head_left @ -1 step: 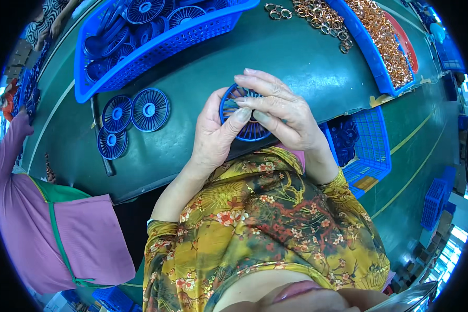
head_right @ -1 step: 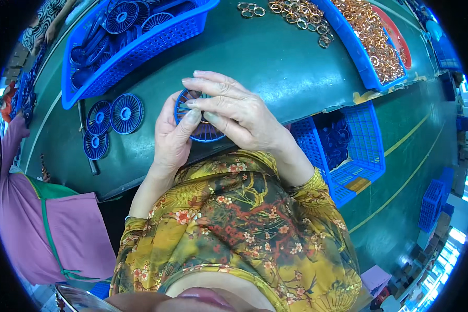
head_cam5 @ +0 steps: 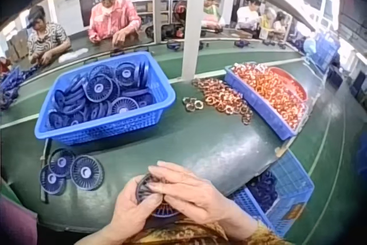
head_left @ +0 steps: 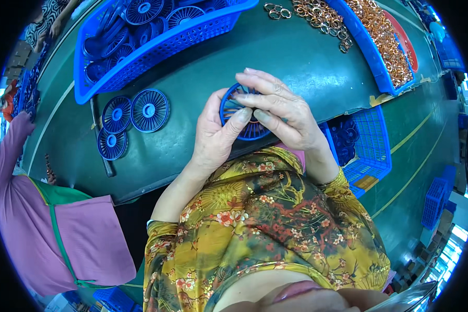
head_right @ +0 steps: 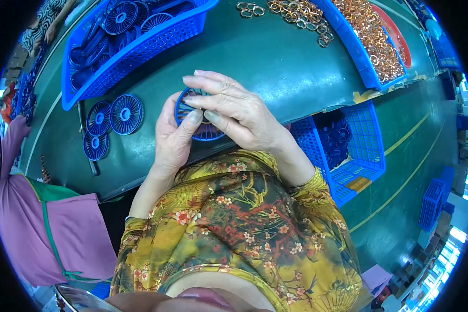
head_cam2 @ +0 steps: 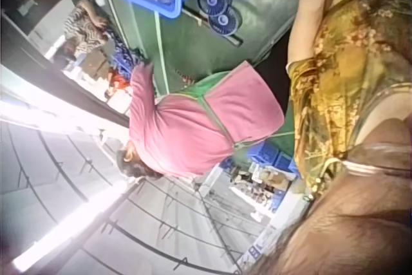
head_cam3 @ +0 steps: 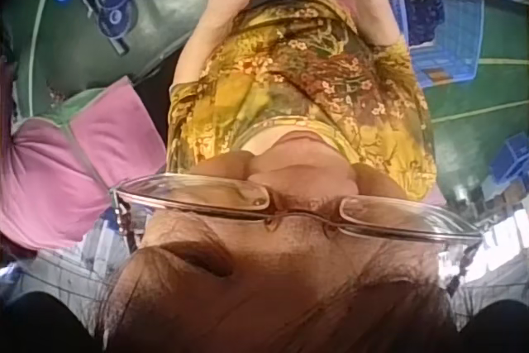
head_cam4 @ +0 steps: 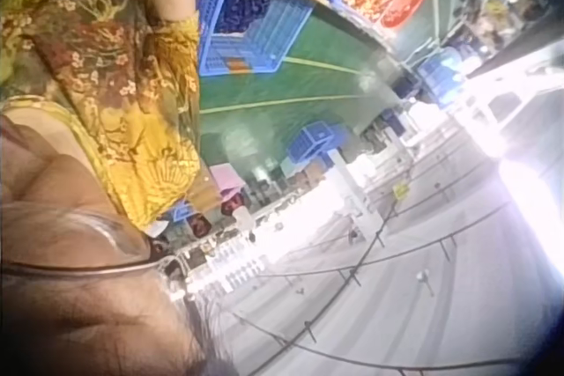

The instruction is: The person assembles fan components by picking up plastic wheel frames from a basket and metal rings from a tray, inserting and pressing a metal ring into the center of each wheel frame by hand, and setting the assembled parts on the table.

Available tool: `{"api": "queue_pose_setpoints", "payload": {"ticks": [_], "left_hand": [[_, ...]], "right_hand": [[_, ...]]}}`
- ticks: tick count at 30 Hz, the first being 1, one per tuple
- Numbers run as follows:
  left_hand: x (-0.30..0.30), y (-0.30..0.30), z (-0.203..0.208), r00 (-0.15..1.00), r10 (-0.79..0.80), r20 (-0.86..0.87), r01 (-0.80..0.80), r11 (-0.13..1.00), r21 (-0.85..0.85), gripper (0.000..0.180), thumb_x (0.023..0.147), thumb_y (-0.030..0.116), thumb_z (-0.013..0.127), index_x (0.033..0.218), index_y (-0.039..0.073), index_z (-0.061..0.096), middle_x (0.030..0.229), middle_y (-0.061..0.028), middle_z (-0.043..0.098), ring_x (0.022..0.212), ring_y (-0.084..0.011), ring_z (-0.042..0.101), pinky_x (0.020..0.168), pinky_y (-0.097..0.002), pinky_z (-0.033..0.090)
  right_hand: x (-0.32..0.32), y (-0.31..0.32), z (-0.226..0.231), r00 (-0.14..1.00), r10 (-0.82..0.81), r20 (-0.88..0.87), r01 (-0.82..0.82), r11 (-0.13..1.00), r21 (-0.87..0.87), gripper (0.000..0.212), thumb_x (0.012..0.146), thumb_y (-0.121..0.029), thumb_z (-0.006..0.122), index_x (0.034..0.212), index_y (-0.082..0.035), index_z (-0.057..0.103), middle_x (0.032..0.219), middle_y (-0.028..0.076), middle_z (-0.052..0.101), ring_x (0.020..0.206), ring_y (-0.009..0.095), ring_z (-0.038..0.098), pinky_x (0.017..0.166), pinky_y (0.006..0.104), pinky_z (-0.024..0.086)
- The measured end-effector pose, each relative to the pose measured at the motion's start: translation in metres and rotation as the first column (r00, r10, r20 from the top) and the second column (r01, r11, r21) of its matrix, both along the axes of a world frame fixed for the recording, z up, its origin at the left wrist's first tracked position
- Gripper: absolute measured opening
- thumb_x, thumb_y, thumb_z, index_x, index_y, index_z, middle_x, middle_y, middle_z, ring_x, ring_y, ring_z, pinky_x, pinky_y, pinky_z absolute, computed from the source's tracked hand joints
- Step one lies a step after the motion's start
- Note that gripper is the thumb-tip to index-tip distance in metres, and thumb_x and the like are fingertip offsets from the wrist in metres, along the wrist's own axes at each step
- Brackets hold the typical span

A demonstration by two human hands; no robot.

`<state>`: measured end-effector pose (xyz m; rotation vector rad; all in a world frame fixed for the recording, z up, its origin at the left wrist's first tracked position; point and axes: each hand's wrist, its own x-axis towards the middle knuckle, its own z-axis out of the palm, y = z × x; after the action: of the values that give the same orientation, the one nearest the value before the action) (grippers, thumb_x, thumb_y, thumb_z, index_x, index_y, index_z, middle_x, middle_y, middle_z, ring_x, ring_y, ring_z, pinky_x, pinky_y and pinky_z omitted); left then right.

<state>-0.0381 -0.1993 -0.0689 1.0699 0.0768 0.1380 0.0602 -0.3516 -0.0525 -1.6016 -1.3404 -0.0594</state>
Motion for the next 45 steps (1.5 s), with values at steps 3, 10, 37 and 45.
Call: {"api": "queue_pose_setpoints", "payload": {"ticks": [3,10,37,45], "left_hand": [[0.000,-0.004,-0.001,0.995,0.060,0.079,-0.077,0.972,0.223,0.038,0.091,0.014,0.065,0.121,0.000,0.047,0.108,-0.0064,0.061,0.096,-0.0105,0.059,0.086,-0.0258,0.048],[-0.004,-0.003,-0.009,0.969,0.111,0.220,-0.235,0.690,0.684,0.035,0.090,0.015,0.065,0.117,0.000,0.048,0.087,-0.0094,0.066,0.074,-0.0137,0.065,0.067,-0.0277,0.053],[-0.015,0.093,0.007,0.726,0.439,0.530,-0.394,-0.366,0.843,0.027,0.084,0.022,0.067,0.106,0.007,0.065,0.121,-0.0216,0.058,0.120,-0.0376,0.050,0.100,-0.0478,0.036],[0.101,0.111,0.077,0.814,0.275,0.512,-0.363,-0.447,0.817,0.032,0.084,0.032,0.065,0.100,0.005,0.068,0.109,-0.0171,0.065,0.108,-0.0326,0.059,0.091,-0.0412,0.047]], "right_hand": [[-0.007,0.002,-0.003,0.955,-0.064,-0.290,0.096,0.990,0.100,0.045,0.091,-0.014,0.059,0.134,-0.003,0.049,0.138,0.018,0.047,0.122,0.028,0.051,0.100,0.0353,0.040],[-0.006,-0.002,-0.019,0.524,0.110,-0.845,-0.049,0.994,0.099,0.040,0.089,-0.009,0.065,0.123,0.001,0.048,0.112,0.007,0.058,0.100,0.012,0.057,0.088,0.0272,0.048],[0.139,-0.088,-0.035,0.371,-0.899,0.232,0.895,0.278,-0.350,0.029,0.088,-0.035,0.062,0.085,-0.006,0.065,0.074,0.014,0.066,0.073,0.034,0.065,0.069,0.0440,0.050],[0.135,-0.084,-0.042,0.356,-0.840,0.410,0.905,0.200,-0.375,0.032,0.086,-0.040,0.063,0.081,-0.008,0.061,0.087,0.013,0.061,0.084,0.032,0.061,0.072,0.0440,0.048]]}}
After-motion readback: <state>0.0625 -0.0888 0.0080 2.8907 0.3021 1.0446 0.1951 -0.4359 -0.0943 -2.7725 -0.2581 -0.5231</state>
